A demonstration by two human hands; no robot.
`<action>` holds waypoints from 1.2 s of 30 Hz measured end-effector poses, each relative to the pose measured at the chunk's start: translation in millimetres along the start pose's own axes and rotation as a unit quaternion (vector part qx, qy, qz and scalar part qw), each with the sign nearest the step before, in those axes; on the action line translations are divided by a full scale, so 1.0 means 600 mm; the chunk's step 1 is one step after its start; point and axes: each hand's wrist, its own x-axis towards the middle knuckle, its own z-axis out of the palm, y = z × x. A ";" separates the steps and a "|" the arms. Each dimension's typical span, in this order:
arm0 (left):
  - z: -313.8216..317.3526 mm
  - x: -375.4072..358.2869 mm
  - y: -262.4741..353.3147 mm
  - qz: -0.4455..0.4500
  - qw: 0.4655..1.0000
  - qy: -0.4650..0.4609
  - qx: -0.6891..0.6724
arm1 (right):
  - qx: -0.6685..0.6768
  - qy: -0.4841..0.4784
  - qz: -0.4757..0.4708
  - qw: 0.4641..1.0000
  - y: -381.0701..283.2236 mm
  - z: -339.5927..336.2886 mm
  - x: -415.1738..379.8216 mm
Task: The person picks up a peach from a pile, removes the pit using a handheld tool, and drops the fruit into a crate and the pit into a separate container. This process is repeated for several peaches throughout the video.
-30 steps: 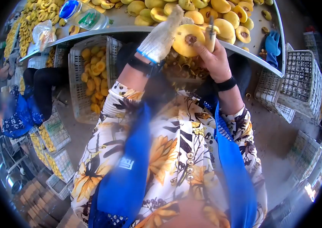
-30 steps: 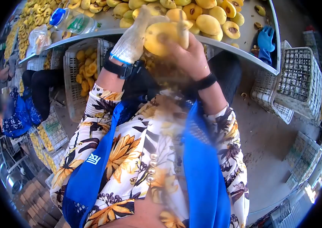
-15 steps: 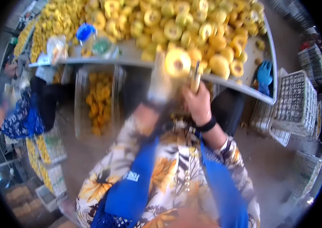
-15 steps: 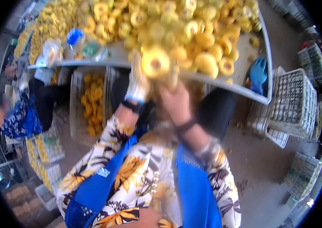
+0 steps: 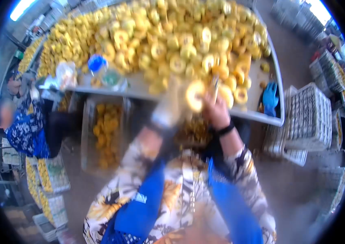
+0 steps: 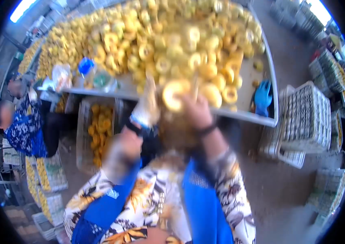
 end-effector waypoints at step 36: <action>-0.009 0.067 -0.116 0.079 0.965 0.129 -0.214 | -0.429 0.098 -0.028 0.898 0.086 0.032 -0.040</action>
